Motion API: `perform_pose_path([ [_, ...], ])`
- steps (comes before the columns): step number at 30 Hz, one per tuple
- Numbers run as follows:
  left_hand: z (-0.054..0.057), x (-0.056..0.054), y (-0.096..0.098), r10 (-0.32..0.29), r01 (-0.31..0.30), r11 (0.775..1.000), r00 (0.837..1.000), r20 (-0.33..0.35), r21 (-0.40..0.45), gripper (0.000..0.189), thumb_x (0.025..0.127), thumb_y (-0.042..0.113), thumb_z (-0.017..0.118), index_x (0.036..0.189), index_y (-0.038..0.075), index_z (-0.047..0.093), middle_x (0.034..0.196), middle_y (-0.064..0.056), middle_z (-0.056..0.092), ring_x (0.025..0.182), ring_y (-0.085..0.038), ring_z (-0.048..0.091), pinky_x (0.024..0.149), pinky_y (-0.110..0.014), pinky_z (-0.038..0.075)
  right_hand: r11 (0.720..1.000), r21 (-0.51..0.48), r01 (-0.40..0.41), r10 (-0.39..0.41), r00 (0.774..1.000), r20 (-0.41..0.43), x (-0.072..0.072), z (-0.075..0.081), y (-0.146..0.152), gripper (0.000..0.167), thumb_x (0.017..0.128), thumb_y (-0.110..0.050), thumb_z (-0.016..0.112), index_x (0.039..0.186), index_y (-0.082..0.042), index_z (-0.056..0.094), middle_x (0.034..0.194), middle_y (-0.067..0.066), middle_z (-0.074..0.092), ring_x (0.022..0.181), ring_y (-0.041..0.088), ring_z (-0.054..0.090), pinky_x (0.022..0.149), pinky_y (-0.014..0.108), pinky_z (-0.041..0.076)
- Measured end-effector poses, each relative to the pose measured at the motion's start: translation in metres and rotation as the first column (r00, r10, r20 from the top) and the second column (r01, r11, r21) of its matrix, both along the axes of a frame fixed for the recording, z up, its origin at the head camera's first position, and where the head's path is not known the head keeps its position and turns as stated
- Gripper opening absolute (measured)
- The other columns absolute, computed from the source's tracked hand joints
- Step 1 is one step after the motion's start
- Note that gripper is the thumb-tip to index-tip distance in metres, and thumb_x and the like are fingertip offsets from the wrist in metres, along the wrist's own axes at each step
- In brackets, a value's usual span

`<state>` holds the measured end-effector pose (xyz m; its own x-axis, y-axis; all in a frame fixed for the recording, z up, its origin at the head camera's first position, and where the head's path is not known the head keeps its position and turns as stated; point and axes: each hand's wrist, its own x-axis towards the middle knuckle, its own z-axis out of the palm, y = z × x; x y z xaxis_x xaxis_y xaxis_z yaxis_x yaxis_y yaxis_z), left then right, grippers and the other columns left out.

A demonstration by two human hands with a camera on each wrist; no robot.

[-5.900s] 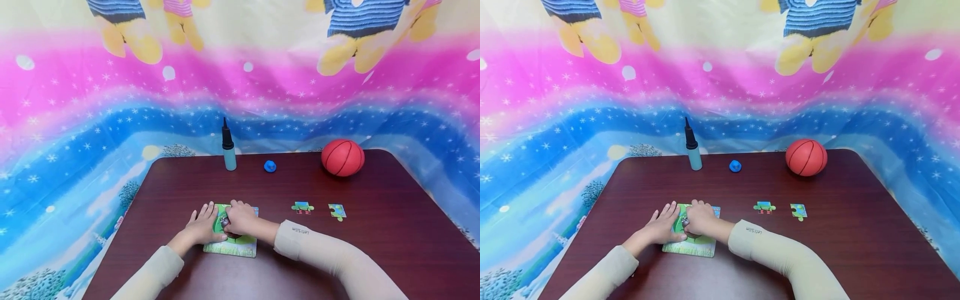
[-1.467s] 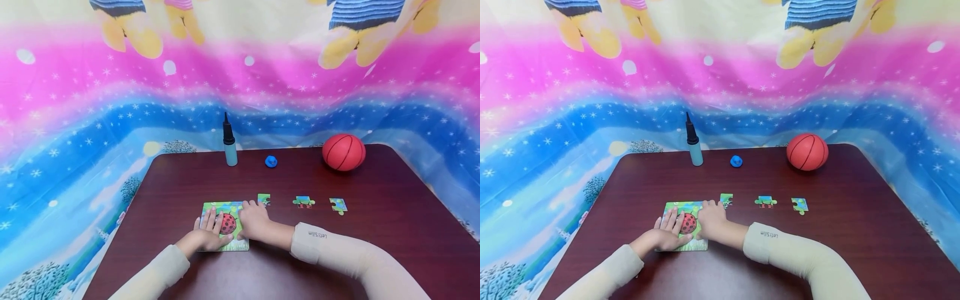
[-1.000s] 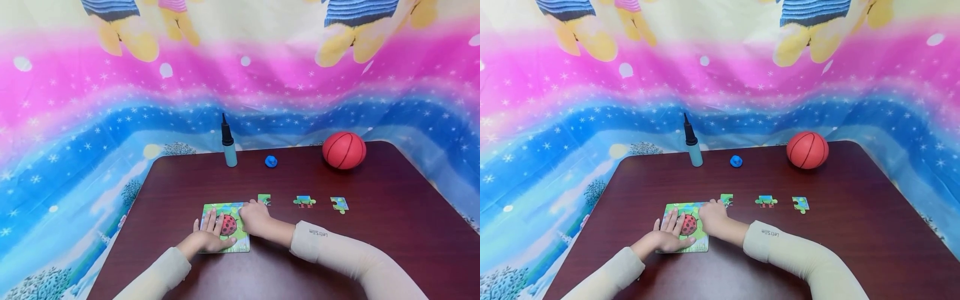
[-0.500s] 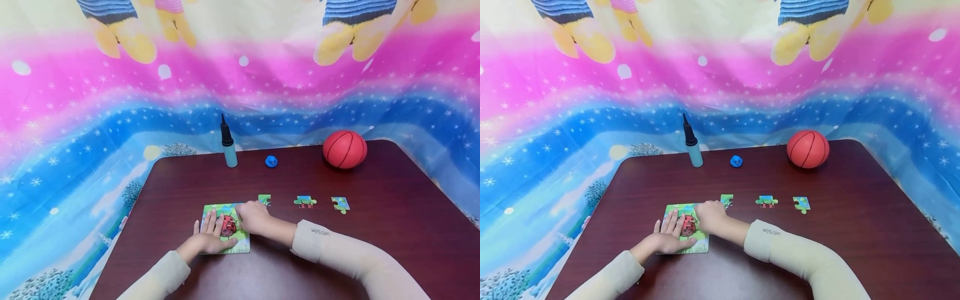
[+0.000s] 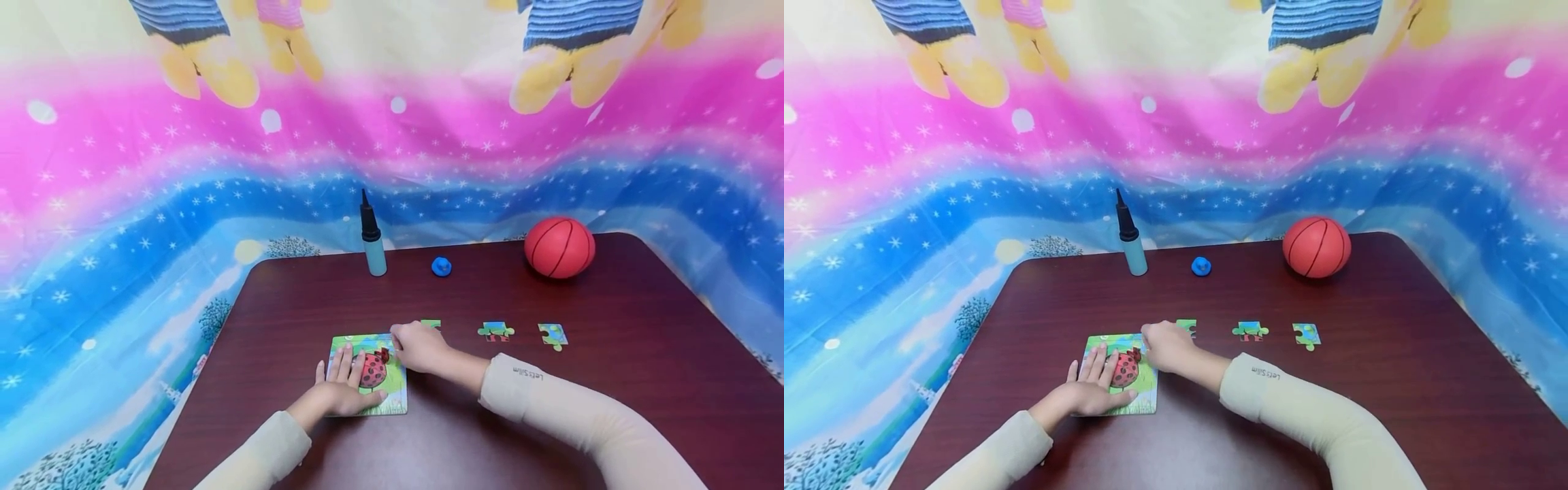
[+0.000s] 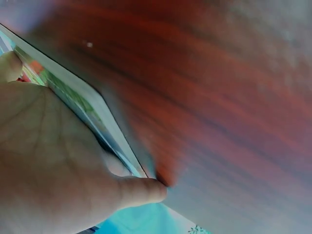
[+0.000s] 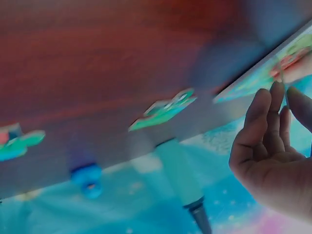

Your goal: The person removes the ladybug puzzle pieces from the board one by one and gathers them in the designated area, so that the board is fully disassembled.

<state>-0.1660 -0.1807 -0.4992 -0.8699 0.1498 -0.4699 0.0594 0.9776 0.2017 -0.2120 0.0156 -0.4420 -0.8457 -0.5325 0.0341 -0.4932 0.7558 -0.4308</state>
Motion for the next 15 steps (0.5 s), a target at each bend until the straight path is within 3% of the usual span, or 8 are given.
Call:
perform_pose_path([
  [8,-0.005,-0.001,-0.003,-0.008,0.008,1.0,1.0,-0.024,0.006,0.111,0.071,0.09,0.029,0.153,0.02,0.004,0.156,-0.007,-0.019,0.142,-0.027,-0.018,0.108,-0.057,-0.012,0.996,-0.035,0.076,-0.074,0.996,0.046,-0.005,0.019,0.044,0.026,0.078,-0.02,0.076,0.068,-0.02,0.053,0.06,-0.01,0.051,0.058,0.01,0.047,0.053,0.026,0.038],
  [13,-0.007,-0.002,-0.001,-0.014,0.015,1.0,1.0,-0.023,0.008,0.112,0.07,0.091,0.029,0.153,0.02,0.003,0.156,-0.005,-0.021,0.142,-0.027,-0.02,0.108,-0.057,-0.012,0.994,-0.057,0.096,-0.088,0.986,0.14,0.003,0.03,0.115,0.017,0.078,-0.012,0.076,0.073,-0.018,0.061,0.067,-0.009,0.057,0.065,0.011,0.051,0.059,0.028,0.043],
  [15,-0.006,-0.003,-0.001,-0.011,0.011,1.0,1.0,-0.023,0.012,0.112,0.07,0.091,0.029,0.153,0.02,0.003,0.156,-0.006,-0.021,0.142,-0.027,-0.021,0.107,-0.057,-0.013,0.987,-0.106,0.125,-0.099,0.97,0.222,0.005,0.031,0.149,0.01,0.078,-0.007,0.073,0.077,-0.013,0.065,0.068,-0.005,0.058,0.065,0.013,0.053,0.059,0.03,0.044],
])
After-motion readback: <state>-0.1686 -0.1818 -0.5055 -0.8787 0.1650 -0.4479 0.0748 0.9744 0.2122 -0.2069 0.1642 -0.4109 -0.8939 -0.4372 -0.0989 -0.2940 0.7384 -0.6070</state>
